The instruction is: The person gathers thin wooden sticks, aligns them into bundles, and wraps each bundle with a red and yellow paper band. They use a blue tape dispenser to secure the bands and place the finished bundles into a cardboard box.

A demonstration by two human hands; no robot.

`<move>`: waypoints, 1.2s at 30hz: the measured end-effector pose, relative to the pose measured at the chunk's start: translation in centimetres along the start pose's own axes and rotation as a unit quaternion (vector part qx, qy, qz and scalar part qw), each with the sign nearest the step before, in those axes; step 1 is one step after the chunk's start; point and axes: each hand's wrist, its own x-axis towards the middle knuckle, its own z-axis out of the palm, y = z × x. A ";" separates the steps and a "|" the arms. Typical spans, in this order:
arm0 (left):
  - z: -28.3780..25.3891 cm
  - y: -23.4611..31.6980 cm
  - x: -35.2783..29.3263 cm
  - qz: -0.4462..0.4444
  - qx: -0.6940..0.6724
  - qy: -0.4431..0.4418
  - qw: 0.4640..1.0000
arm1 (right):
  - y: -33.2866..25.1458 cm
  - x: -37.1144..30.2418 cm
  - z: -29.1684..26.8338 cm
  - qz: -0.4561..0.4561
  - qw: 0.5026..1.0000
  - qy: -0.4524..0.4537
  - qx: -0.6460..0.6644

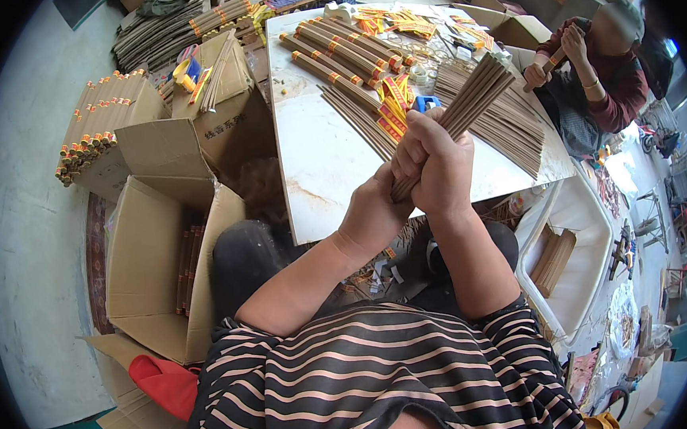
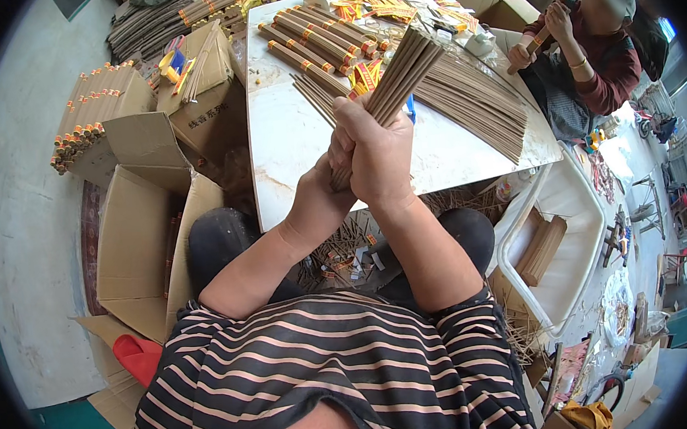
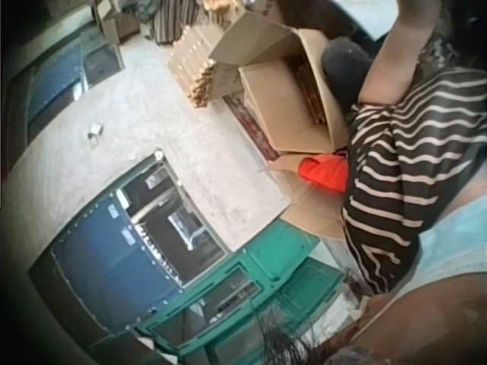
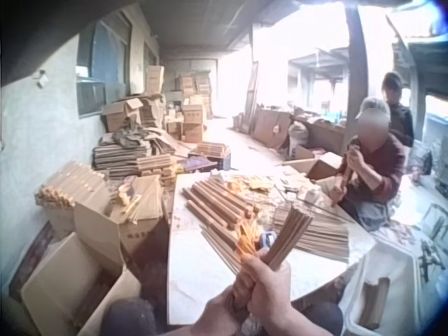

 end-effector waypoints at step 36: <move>-7.1 -7.8 3.8 -0.308 -0.380 0.072 0.869 | 11.1 15.1 -12.9 -0.087 0.754 -0.001 -0.651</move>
